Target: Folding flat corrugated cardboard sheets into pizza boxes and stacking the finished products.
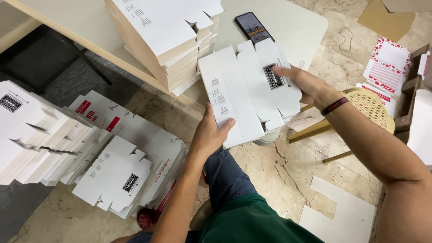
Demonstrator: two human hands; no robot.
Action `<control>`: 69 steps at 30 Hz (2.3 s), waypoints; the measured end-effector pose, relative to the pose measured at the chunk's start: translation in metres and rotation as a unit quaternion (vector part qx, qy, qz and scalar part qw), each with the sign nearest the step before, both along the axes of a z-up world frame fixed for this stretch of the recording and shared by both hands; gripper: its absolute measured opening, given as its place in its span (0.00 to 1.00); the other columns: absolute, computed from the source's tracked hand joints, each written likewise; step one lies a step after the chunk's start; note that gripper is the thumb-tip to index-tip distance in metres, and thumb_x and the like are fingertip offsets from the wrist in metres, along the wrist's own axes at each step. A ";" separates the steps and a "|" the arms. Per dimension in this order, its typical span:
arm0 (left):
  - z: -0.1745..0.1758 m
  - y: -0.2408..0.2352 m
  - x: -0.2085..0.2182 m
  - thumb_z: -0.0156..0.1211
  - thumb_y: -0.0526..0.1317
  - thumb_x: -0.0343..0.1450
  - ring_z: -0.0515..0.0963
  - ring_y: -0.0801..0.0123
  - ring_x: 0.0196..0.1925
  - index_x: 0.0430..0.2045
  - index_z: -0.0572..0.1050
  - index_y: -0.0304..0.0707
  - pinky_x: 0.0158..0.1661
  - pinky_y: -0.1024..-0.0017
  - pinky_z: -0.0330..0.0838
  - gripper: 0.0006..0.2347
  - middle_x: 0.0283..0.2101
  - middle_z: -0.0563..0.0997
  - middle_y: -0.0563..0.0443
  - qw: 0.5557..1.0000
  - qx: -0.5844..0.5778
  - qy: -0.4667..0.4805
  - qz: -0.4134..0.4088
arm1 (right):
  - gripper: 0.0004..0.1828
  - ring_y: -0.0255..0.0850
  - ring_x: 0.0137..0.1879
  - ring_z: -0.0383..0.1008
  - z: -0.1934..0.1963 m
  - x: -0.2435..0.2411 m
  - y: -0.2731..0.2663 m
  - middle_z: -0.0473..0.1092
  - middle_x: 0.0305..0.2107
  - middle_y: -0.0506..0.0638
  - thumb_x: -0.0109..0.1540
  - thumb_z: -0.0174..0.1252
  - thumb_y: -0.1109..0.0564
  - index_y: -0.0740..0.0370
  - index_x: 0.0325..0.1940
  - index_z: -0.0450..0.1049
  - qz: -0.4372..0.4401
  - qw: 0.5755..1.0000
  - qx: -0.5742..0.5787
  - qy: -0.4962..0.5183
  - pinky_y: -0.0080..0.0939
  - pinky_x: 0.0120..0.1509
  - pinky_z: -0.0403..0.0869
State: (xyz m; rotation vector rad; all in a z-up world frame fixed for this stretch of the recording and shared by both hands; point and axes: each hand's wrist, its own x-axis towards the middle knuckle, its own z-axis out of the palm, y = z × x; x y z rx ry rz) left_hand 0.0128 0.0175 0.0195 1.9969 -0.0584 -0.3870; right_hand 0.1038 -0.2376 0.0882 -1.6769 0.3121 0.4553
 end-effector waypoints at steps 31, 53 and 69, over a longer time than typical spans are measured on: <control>0.016 0.001 0.025 0.56 0.32 0.71 0.56 0.53 0.77 0.74 0.41 0.48 0.71 0.58 0.51 0.38 0.78 0.54 0.44 0.985 -0.040 -0.135 0.103 | 0.56 0.59 0.64 0.70 0.067 -0.048 -0.013 0.67 0.66 0.65 0.59 0.71 0.56 0.60 0.81 0.42 0.214 0.724 -0.363 -0.546 0.54 0.68 0.66; -0.014 0.085 -0.075 0.74 0.47 0.65 0.65 0.49 0.74 0.74 0.47 0.43 0.75 0.52 0.50 0.45 0.67 0.70 0.35 0.793 -0.507 -0.321 0.108 | 0.25 0.38 0.13 0.52 0.169 -0.103 0.069 0.54 0.09 0.44 0.55 0.72 0.42 0.58 0.38 0.66 0.409 0.702 -0.329 -0.482 0.41 0.17 0.53; -0.068 0.140 -0.309 0.78 0.38 0.65 0.80 0.66 0.42 0.40 0.80 0.26 0.48 0.61 0.75 0.16 0.38 0.85 0.41 0.798 -0.082 -0.174 0.571 | 0.68 0.64 0.76 0.53 -0.063 -0.172 0.265 0.51 0.71 0.72 0.51 0.74 0.33 0.59 0.81 0.41 0.478 0.828 -0.129 -0.263 0.64 0.78 0.54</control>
